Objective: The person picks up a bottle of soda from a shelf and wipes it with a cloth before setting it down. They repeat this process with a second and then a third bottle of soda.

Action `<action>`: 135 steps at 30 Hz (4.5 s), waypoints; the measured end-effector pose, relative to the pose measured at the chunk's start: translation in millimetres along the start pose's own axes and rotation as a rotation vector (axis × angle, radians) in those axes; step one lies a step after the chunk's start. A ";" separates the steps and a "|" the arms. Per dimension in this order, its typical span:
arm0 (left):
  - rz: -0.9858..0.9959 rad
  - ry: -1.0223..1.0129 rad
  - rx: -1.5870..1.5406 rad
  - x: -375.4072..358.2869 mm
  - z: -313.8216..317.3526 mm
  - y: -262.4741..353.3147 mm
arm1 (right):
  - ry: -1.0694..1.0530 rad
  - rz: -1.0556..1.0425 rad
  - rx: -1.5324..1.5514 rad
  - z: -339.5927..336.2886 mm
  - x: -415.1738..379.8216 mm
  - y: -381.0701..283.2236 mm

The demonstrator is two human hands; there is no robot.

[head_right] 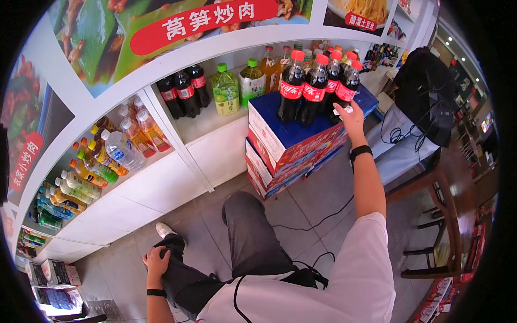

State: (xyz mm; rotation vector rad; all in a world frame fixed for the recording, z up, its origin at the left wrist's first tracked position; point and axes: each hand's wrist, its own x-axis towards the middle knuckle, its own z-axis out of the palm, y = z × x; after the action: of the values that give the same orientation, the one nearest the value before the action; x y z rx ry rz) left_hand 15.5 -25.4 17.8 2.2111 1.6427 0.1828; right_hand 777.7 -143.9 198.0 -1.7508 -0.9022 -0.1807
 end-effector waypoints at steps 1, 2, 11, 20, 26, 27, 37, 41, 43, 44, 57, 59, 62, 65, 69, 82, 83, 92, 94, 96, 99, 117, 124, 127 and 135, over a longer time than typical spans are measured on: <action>-0.001 0.009 -0.002 -0.5 0.2 -0.3 | -0.008 -0.005 0.024 1.2 0.4 -0.7; -0.002 0.019 -0.003 -1.2 0.7 0.3 | -0.016 -0.009 0.048 2.4 0.7 -1.3; 0.000 0.035 0.007 -1.6 1.5 -0.2 | -0.027 -0.038 0.042 11.7 10.6 2.9; 0.026 0.090 -0.009 -7.2 -0.5 3.5 | 0.268 0.114 0.205 10.9 -19.5 17.9; 0.002 0.146 -0.003 -5.5 0.6 7.5 | 0.095 -0.095 0.211 57.9 -107.5 -90.9; 0.004 0.159 0.007 -3.5 2.3 7.7 | 0.013 -0.111 0.225 76.1 -117.8 -127.9; 0.025 0.303 0.035 -3.7 10.0 9.9 | -0.285 -0.263 0.360 334.3 -48.8 -221.9; 0.042 0.326 0.028 -1.2 13.1 7.7 | -0.149 -0.387 0.039 398.9 -4.5 -225.5; 0.059 0.327 0.024 0.8 10.7 7.7 | -0.308 -0.222 -0.050 409.8 12.5 -233.0; 0.064 0.325 0.020 1.3 10.4 9.1 | -0.259 -0.370 -0.054 416.2 18.7 -232.1; 0.170 0.322 -0.089 17.0 19.3 28.9 | -0.004 -0.458 0.162 366.3 -25.5 -228.2; 0.202 0.303 -0.105 16.9 22.8 32.2 | -0.046 -0.400 0.222 330.5 -48.4 -230.2; 0.221 0.147 -0.214 17.1 15.1 43.5 | -0.156 -0.390 0.316 262.6 -76.5 -253.4; 0.176 -0.096 -0.587 18.4 -3.5 62.4 | -0.503 -0.364 0.446 195.5 -102.3 -284.9; 0.418 -0.069 -0.963 -9.8 -79.8 144.4 | -0.907 -0.387 0.596 136.6 -147.9 -326.8; 0.424 -0.188 -1.539 -115.0 -116.1 175.3 | -0.920 0.077 1.466 121.8 -269.5 -366.0; 0.463 -0.170 -1.521 -111.4 -112.3 171.7 | -0.811 -0.106 1.328 127.3 -272.7 -367.2; 0.346 0.172 -1.405 -100.9 -116.7 186.3 | -0.449 -0.858 0.635 156.0 -315.5 -364.2; 0.214 0.169 -1.483 -96.1 -111.3 174.8 | -0.458 -0.790 0.674 159.8 -337.0 -356.8; 0.250 0.215 -1.483 -90.4 -109.7 167.0 | -0.449 -0.843 0.663 162.4 -352.5 -342.0; 0.113 0.160 -1.629 -89.8 -123.9 163.6 | -0.519 -0.840 0.707 165.2 -366.6 -330.8; 0.146 0.093 -1.651 -78.5 -110.9 153.7 | -0.367 -0.948 0.586 178.4 -361.6 -362.6; -0.069 0.220 -1.948 -75.4 -143.4 169.2 | -0.568 -0.922 0.654 163.4 -393.1 -345.3; -0.065 0.177 -1.928 -75.7 -145.5 162.4 | -0.574 -0.910 0.668 161.6 -402.2 -338.9; -0.056 0.215 -1.862 -72.0 -143.8 163.8 | -0.622 -0.964 0.697 154.6 -403.4 -331.4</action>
State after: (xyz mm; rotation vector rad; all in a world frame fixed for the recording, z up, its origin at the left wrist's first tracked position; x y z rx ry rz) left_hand 93.2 -101.6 219.9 0.6569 0.7385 1.2851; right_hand 234.2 -167.8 174.2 -0.6066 -1.9414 0.0737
